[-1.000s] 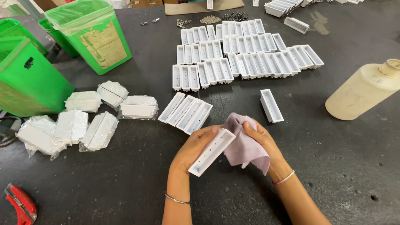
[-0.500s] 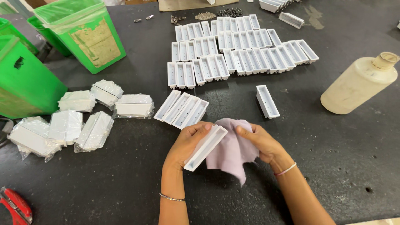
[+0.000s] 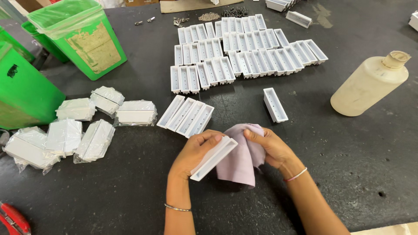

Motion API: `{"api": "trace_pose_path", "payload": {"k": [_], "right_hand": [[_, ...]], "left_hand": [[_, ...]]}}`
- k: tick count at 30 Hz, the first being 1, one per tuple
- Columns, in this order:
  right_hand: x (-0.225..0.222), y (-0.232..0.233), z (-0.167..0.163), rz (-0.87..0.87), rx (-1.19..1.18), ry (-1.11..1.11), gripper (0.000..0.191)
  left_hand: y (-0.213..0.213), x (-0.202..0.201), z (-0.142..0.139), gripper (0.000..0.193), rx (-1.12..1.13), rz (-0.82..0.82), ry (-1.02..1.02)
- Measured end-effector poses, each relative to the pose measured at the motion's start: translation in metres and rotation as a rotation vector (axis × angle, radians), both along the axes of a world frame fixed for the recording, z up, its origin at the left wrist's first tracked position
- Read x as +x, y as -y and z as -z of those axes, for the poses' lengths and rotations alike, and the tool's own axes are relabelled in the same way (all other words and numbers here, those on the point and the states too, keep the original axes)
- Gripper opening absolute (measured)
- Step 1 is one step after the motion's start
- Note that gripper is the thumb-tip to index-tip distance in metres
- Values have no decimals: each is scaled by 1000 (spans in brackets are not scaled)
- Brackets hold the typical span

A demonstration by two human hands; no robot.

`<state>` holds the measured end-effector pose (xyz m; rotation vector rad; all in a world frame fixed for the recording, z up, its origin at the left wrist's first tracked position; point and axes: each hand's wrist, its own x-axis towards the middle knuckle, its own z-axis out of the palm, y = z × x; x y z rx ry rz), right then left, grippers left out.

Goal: The person wipes the surfaces of small white plastic trays with a cloth, occasionally applying liquid from a bottle. The person handles the trays one at a time, wiping each side and placing them back on the table.

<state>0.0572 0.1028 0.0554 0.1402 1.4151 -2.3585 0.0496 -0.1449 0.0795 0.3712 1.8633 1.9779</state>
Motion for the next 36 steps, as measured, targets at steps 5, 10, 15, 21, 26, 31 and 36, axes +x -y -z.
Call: {"api": "trace_pose_path", "payload": {"k": [5,10,15,21,26,31,36], "right_hand": [[9,15,-11,76,-192,-88,49],[19,26,-18,186,-217,-95,43],[15,24,-14,151,-163,-200,42],[9,25,-13,410,167,-367,40],[30,50,-4,305,544,-600,34],[37,71,2,200,863,-1004,31],[42,91,-3,186,1072,-1130,44]], "left_hand": [[-19,4,1,39,88,62,79],[-28,4,7,42,40,97,85],[-25,-1,20,44,35,85,98],[-14,-19,38,45,143,-123,166],[-9,-31,45,43,599,-472,201],[9,-38,48,39,704,-583,204],[24,-43,43,40,718,-603,199]]}}
